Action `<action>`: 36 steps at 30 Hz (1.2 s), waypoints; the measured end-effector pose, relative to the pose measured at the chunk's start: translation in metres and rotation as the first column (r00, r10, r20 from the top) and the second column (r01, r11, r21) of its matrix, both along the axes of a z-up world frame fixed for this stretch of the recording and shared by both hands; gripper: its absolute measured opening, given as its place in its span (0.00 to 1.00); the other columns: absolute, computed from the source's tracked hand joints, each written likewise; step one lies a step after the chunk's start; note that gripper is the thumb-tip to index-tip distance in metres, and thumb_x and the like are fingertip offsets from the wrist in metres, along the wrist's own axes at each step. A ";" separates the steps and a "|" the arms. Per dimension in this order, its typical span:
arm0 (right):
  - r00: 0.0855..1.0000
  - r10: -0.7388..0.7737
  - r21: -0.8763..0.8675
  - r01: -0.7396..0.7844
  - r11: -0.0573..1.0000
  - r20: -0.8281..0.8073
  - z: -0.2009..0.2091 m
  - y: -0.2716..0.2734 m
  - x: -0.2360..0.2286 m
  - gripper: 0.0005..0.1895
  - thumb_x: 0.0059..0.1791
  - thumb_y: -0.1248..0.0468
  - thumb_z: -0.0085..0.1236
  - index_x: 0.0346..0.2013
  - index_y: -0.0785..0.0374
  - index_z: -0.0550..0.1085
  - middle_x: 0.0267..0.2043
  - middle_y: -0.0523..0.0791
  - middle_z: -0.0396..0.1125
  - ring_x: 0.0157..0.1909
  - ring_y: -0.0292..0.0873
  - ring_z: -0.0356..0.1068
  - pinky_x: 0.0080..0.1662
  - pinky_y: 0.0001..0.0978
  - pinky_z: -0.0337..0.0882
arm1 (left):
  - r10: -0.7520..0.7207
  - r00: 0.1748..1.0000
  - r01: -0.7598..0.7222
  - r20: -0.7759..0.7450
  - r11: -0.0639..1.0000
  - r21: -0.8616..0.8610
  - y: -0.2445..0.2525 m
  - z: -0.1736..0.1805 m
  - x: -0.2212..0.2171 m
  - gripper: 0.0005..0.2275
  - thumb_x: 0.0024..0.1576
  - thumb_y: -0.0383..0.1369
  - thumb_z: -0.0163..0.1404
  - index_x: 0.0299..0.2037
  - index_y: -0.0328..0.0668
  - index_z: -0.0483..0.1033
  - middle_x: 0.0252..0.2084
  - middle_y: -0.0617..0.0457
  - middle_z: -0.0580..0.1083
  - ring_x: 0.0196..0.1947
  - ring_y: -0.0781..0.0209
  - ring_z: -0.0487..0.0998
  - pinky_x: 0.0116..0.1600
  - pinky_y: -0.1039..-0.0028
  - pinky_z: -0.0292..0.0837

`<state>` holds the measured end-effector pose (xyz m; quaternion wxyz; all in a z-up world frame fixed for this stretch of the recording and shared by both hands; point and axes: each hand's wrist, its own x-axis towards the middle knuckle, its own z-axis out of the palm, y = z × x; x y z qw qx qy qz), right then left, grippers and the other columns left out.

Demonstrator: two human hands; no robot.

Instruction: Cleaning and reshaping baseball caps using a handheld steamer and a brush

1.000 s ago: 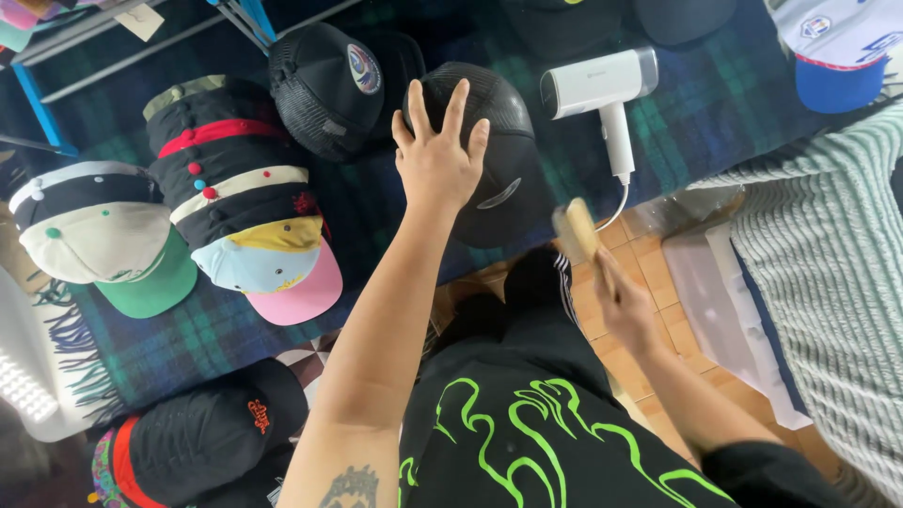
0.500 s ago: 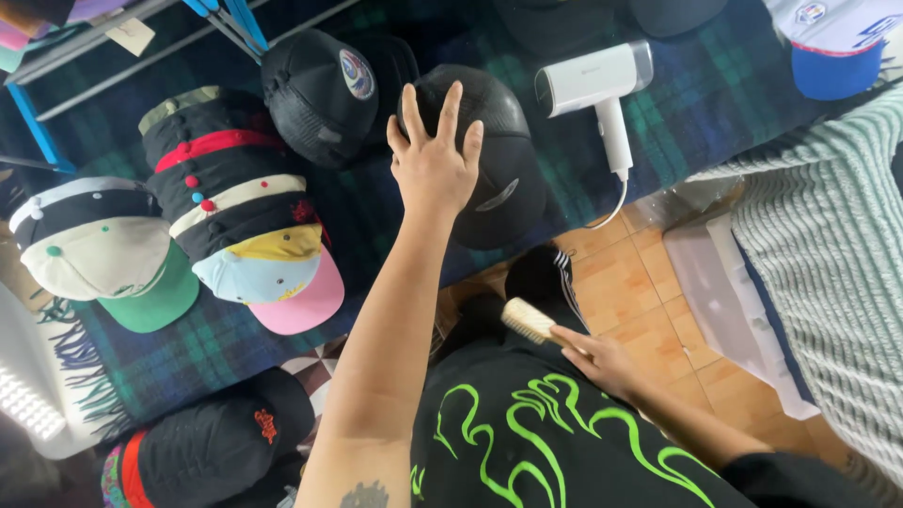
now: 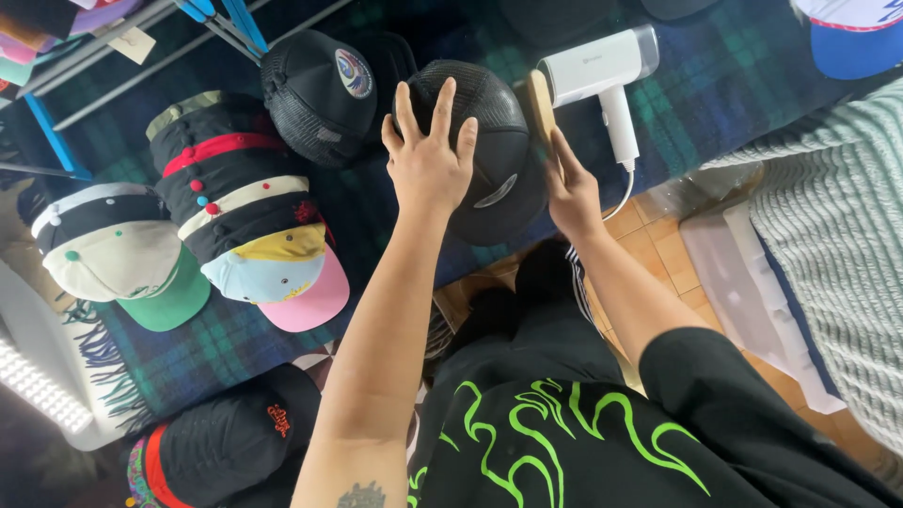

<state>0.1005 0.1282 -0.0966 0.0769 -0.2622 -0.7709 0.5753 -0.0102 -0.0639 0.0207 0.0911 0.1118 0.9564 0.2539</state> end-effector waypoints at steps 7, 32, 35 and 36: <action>0.956 0.287 0.320 -0.290 0.902 0.059 -0.055 0.007 0.186 0.27 0.54 0.62 0.54 0.69 0.55 0.67 0.64 0.43 0.70 0.54 0.38 0.75 0.51 0.29 0.70 | -0.004 0.997 0.003 -0.077 1.000 -0.011 0.001 -0.008 0.000 0.25 0.64 0.58 0.33 0.72 0.78 0.53 0.78 0.47 0.43 0.71 0.27 0.50 0.57 0.37 0.69; 0.729 0.681 0.810 -0.359 0.465 -0.068 0.011 -0.063 0.088 0.18 0.50 0.61 0.51 0.53 0.40 0.77 0.22 0.39 0.59 0.18 0.44 0.65 0.25 0.33 0.70 | -0.046 0.998 0.045 0.030 0.998 0.052 -0.009 -0.013 -0.013 0.25 0.68 0.57 0.28 0.74 0.74 0.52 0.77 0.48 0.44 0.76 0.36 0.44 0.69 0.44 0.56; 0.680 0.705 0.661 -0.438 0.610 -0.200 0.037 -0.081 0.079 0.17 0.51 0.62 0.53 0.53 0.44 0.78 0.22 0.41 0.58 0.19 0.48 0.65 0.24 0.36 0.69 | -0.025 0.979 -0.093 0.201 0.828 0.552 -0.036 -0.028 -0.017 0.27 0.69 0.55 0.23 0.76 0.60 0.51 0.79 0.44 0.44 0.78 0.40 0.39 0.79 0.48 0.38; 0.671 0.685 0.577 -0.451 0.681 -0.284 0.044 -0.083 0.076 0.18 0.51 0.62 0.53 0.55 0.41 0.77 0.22 0.41 0.58 0.20 0.50 0.66 0.24 0.38 0.69 | -0.052 0.947 -0.240 0.316 0.540 0.807 -0.047 -0.033 -0.020 0.28 0.70 0.53 0.22 0.77 0.50 0.49 0.79 0.37 0.43 0.78 0.36 0.39 0.78 0.46 0.35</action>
